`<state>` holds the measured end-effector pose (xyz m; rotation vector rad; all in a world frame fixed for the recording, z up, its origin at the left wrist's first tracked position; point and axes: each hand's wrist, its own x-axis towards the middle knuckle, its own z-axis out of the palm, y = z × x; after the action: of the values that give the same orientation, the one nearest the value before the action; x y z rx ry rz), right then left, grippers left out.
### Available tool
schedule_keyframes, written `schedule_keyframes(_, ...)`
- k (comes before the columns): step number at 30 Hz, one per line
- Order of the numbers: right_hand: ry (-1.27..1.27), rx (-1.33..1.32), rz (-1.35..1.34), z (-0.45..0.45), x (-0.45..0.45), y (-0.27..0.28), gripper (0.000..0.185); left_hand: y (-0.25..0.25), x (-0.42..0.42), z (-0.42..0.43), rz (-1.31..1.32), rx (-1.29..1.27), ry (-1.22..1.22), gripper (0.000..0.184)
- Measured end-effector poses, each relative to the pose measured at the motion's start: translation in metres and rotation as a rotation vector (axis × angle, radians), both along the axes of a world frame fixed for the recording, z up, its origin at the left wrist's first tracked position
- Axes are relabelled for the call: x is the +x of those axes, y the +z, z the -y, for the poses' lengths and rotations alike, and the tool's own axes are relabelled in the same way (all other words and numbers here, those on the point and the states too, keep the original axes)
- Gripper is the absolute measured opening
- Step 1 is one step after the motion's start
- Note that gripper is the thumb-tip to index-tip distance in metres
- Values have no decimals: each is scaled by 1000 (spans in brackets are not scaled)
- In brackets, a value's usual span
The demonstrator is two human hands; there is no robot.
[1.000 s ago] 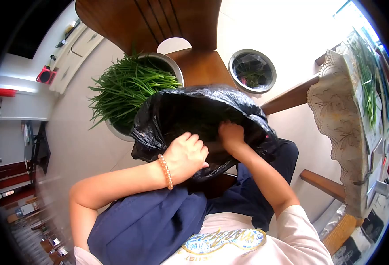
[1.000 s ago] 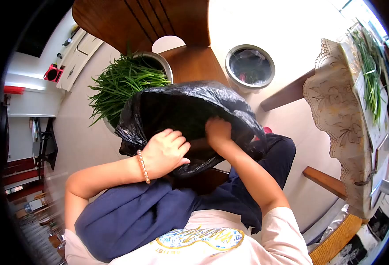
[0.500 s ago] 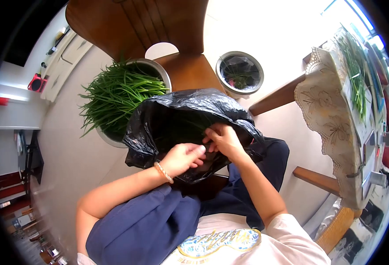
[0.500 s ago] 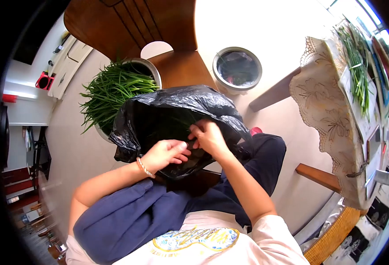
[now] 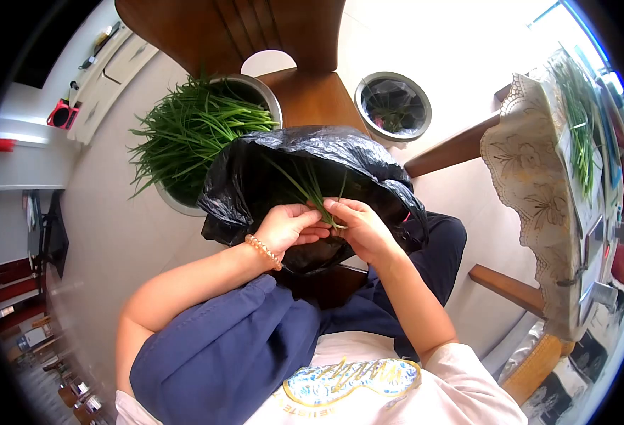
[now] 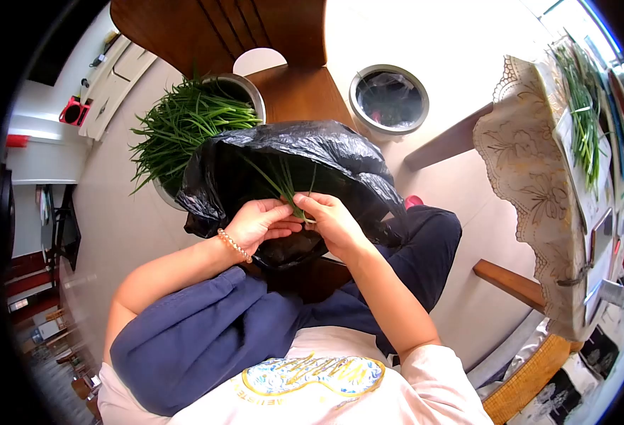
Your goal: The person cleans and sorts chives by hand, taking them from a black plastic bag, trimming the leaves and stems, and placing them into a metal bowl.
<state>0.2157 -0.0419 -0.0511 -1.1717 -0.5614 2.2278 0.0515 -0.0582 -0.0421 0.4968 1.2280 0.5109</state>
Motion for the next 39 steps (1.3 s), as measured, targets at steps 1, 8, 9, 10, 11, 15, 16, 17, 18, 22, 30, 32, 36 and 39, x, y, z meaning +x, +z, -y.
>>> schedule_keyframes(1, 5, -5, 1, 0, 1, 0, 27, 0, -1, 0, 4, 13, 9, 24)
schedule_keyframes(8, 213, 321, 78, 6, 9, -4, 30, -4, -5, 0, -64, 19, 97, 18)
schedule_keyframes(9, 207, 342, 131, 8, 7, -6, 29, -3, -5, -1, -48, -3, 116, 18)
schedule_keyframes(10, 200, 364, 184, 9, 6, -9, 28, -1, -4, -1, -47, -4, 117, 18)
schedule_keyframes(11, 192, 386, 237, 10, 5, -10, 27, 1, -3, -2, -44, -24, 97, 19)
schedule_keyframes(15, 149, 397, 251, 12, 2, -8, 24, -4, -5, 0, -106, 9, 29, 19)
schedule_keyframes(16, 127, 400, 252, 13, 2, -6, 24, -6, -5, 0, -106, 6, 32, 19)
schedule_keyframes(17, 105, 405, 252, 13, 1, -3, 23, -7, -6, 0, -102, 15, 50, 18)
schedule_keyframes(18, 108, 404, 251, 12, 2, -1, 23, -8, -6, -1, -99, 25, 67, 18)
schedule_keyframes(22, 125, 449, 272, -2, 21, 1, 21, -10, -8, -1, -128, 60, 164, 20)
schedule_keyframes(30, 65, 987, 833, -9, 18, -20, 23, -5, -11, 0, -94, 34, 149, 22)
schedule_keyframes(32, 190, 522, 526, -7, 13, -9, 33, -6, -10, 0, -120, 55, 134, 22)
schedule_keyframes(36, 253, 491, 409, 4, 2, -9, 28, -10, -9, 1, -125, 103, 113, 18)
schedule_keyframes(39, 242, 507, 421, 6, -1, -21, 22, -14, -9, 3, -138, 144, 119, 16)
